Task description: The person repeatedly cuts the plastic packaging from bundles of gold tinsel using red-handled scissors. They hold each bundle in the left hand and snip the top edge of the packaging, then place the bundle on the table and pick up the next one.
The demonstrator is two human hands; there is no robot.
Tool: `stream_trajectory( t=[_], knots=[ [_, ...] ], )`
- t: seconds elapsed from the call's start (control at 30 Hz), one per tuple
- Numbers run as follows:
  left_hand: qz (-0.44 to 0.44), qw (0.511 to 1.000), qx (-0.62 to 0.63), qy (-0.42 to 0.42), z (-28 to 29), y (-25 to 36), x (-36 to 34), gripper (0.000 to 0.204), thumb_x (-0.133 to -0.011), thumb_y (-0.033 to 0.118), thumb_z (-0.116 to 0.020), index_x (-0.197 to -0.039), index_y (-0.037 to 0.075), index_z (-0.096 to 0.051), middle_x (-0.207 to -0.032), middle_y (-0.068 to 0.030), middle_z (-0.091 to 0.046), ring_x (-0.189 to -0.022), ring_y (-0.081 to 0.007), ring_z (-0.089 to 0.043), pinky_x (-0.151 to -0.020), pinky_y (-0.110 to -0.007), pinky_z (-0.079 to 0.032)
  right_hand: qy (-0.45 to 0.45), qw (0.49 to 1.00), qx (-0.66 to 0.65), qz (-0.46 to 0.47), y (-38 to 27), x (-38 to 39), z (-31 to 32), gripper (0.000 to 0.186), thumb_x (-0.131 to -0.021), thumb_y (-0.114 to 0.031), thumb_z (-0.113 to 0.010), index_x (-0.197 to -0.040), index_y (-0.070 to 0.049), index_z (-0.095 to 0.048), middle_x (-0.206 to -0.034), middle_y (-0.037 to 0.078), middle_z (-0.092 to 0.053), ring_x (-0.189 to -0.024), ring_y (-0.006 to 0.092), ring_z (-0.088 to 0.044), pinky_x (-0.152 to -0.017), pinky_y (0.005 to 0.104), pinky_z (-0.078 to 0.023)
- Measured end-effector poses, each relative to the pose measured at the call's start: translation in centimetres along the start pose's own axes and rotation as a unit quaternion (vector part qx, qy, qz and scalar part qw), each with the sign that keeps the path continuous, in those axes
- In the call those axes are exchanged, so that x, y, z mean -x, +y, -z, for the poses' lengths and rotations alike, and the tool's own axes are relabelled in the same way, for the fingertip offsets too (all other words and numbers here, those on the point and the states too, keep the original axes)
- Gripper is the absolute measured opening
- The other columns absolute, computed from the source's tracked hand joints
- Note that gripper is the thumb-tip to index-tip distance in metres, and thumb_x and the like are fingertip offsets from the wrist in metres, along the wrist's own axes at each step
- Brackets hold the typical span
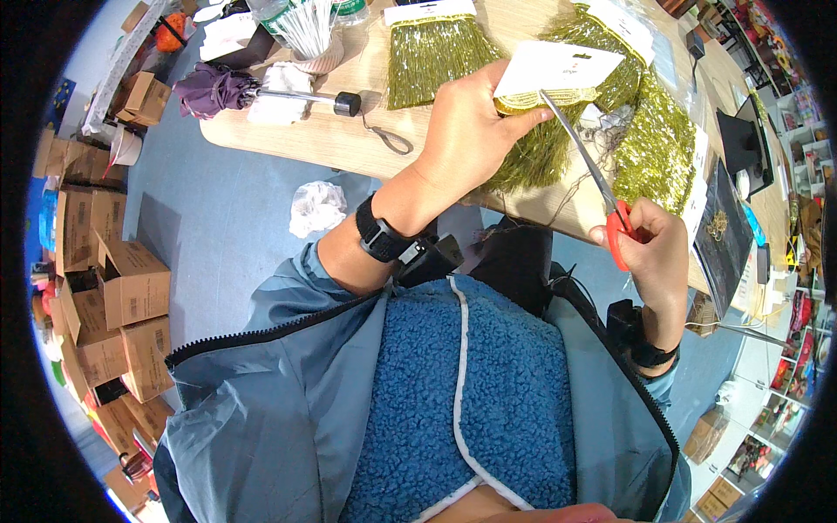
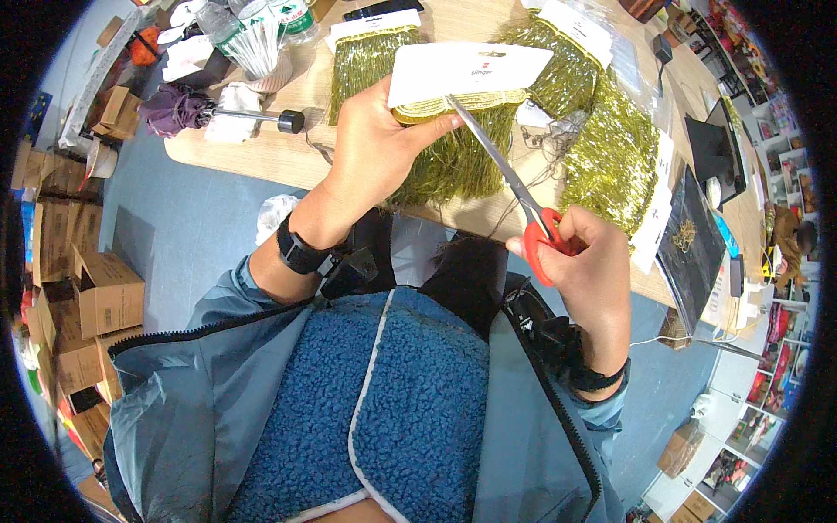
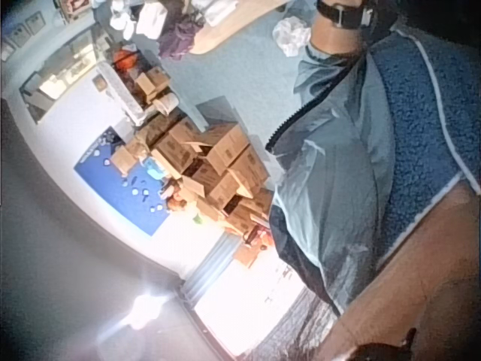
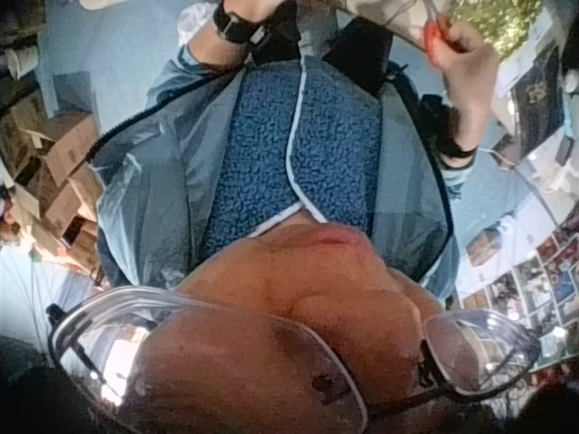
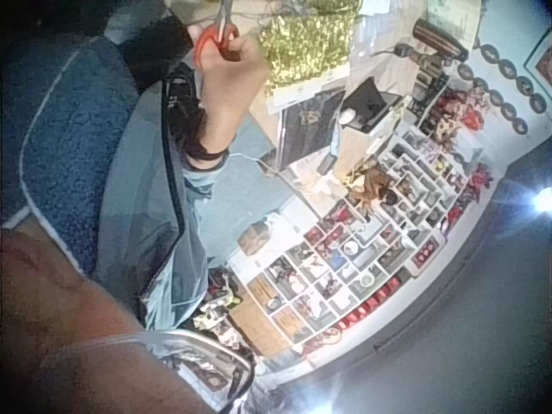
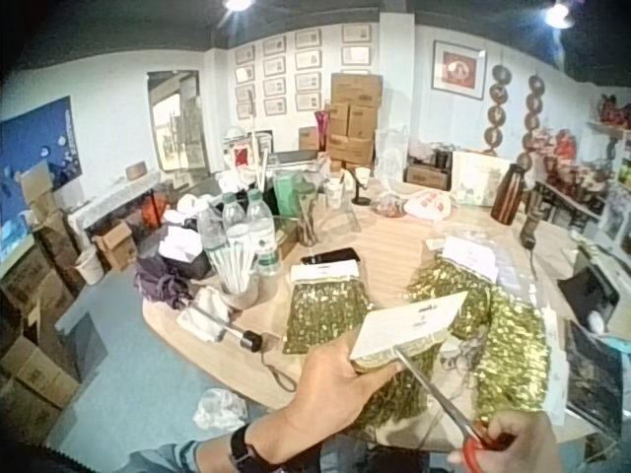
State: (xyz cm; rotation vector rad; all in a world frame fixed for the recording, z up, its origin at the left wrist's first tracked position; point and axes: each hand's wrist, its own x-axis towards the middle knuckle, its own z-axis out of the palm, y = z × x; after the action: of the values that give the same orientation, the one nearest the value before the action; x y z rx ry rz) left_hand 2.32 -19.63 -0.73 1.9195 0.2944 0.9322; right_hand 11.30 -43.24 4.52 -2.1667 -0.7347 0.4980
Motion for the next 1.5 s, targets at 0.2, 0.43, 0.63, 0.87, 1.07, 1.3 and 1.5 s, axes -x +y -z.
stream_trajectory(
  t=[0.2,0.43,0.63,0.87,1.07,1.3,1.5],
  knots=[
    [-0.005,1.000,-0.029,-0.008,0.1,0.0,0.0,0.036,-0.083,0.011,-0.084,-0.114,0.001,-0.071,-0.105,-0.0113,-0.078,-0.096,-0.0165,-0.074,-0.083,-0.030,-0.057,0.000,1.000,0.000,0.013,0.5,-0.1,0.3,0.045,-0.073,-0.017,-0.092,-0.065,-0.009,-0.048,-0.062,-0.005,-0.049,-0.059,0.0044,-0.039,-0.053,0.0231,-0.029],
    [0.008,1.000,-0.003,-0.017,0.1,-0.1,0.0,0.033,-0.084,0.008,-0.082,-0.114,-0.001,-0.070,-0.105,-0.0105,-0.077,-0.096,-0.0142,-0.073,-0.083,-0.029,-0.057,0.001,1.000,0.000,0.013,1.1,-0.2,0.5,0.041,-0.076,-0.013,-0.090,-0.066,-0.009,-0.050,-0.063,-0.005,-0.050,-0.058,0.0039,-0.040,-0.053,0.0222,-0.030],
    [0.040,0.991,0.126,-0.013,0.4,-0.9,-0.2,0.034,-0.084,0.006,-0.081,-0.115,-0.003,-0.070,-0.108,-0.0127,-0.077,-0.095,-0.0169,-0.073,-0.086,-0.031,-0.056,0.075,0.996,-0.047,0.000,2.0,-0.7,0.4,0.048,-0.077,-0.019,-0.092,-0.066,-0.009,-0.046,-0.062,-0.005,-0.047,-0.059,0.0046,-0.037,-0.051,0.0236,-0.029],
    [0.089,0.981,0.173,-0.026,1.5,-2.0,-0.2,0.031,-0.088,0.007,-0.079,-0.117,-0.002,-0.072,-0.111,-0.0109,-0.077,-0.097,-0.0145,-0.071,-0.088,-0.030,-0.055,0.115,0.992,0.050,0.014,3.5,-0.9,1.1,0.053,-0.075,-0.027,-0.092,-0.066,-0.008,-0.043,-0.062,-0.004,-0.044,-0.059,0.0066,-0.036,-0.050,0.0262,-0.030],
    [0.096,0.972,0.213,-0.022,1.3,-1.9,-0.1,0.031,-0.087,0.005,-0.079,-0.115,-0.004,-0.071,-0.111,-0.0101,-0.076,-0.097,-0.0134,-0.070,-0.088,-0.029,-0.055,0.121,0.991,0.062,-0.003,3.6,-1.2,1.5,0.053,-0.075,-0.028,-0.092,-0.065,-0.007,-0.045,-0.061,-0.003,-0.044,-0.059,0.0074,-0.037,-0.050,0.0274,-0.031],
    [0.100,0.975,0.196,-0.029,1.3,-1.7,0.1,0.031,-0.087,0.004,-0.080,-0.116,-0.003,-0.071,-0.111,-0.0097,-0.076,-0.097,-0.0129,-0.070,-0.088,-0.029,-0.056,0.138,0.986,0.098,0.014,3.5,-1.3,1.5,0.053,-0.073,-0.029,-0.093,-0.063,-0.006,-0.047,-0.058,-0.002,-0.044,-0.058,0.0083,-0.037,-0.050,0.0281,-0.032],
    [0.068,0.986,0.152,-0.022,1.1,-1.5,0.2,0.032,-0.086,0.003,-0.080,-0.116,-0.003,-0.070,-0.110,-0.0102,-0.076,-0.098,-0.0121,-0.070,-0.088,-0.028,-0.056,0.147,0.980,0.130,0.019,3.2,-1.4,1.6,0.054,-0.071,-0.031,-0.094,-0.061,-0.006,-0.047,-0.057,-0.001,-0.044,-0.057,0.0092,-0.038,-0.050,0.0289,-0.033]
  ],
)
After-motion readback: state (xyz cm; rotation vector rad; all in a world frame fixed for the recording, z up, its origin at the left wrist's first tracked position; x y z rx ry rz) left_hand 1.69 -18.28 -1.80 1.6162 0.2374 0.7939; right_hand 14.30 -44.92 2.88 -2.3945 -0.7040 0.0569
